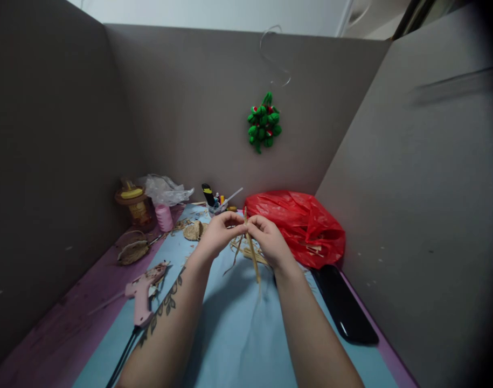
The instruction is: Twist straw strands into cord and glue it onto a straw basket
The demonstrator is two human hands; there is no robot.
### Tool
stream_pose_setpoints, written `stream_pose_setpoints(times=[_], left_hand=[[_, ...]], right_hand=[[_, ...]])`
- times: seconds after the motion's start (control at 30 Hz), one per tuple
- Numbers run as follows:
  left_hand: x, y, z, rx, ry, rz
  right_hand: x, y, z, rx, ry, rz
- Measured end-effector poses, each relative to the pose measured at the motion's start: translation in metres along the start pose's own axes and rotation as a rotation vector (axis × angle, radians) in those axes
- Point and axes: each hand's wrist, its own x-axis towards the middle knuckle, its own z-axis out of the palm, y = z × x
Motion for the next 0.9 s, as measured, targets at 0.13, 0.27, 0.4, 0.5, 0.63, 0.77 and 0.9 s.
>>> stream_pose_setpoints(times=[0.13,0.27,0.4,0.5,0.63,0.77,0.9], left_hand=[[-0.0001,-0.0009,0.0030,0.012,-0.094,-0.014],[-0.0007,-0.0008,0.0052,0.154,-0.067,0.031],[0.0001,-0.0036,0.0050,0.260,-0.037,0.043],[0.0007,-0.0045,0.0031,0.351,-0.070,0.058],[0.0004,-0.0023,0.0002,0.505,-0.097,0.057],[-0.0015,0.0002,-0.0004,0.495,-0.141,0.073],[-0.0020,-0.0035,0.0014,0.323,-0.195,0.028]], right_hand=[[0.0001,-0.0005,-0.0014,-0.070,0.017,0.005],[0.0003,0.0003,-0.0012,-0.179,0.060,-0.004],[0.0002,0.0006,-0.0010,-0.259,0.076,-0.012],[0.0002,0.0009,-0.0008,-0.320,0.087,0.004],[0.0005,0.0030,-0.0005,-0.399,0.085,0.016],[0.0014,0.0066,-0.0013,-0.362,0.077,0.011],[0.0033,0.0088,-0.0018,-0.194,0.041,0.037]])
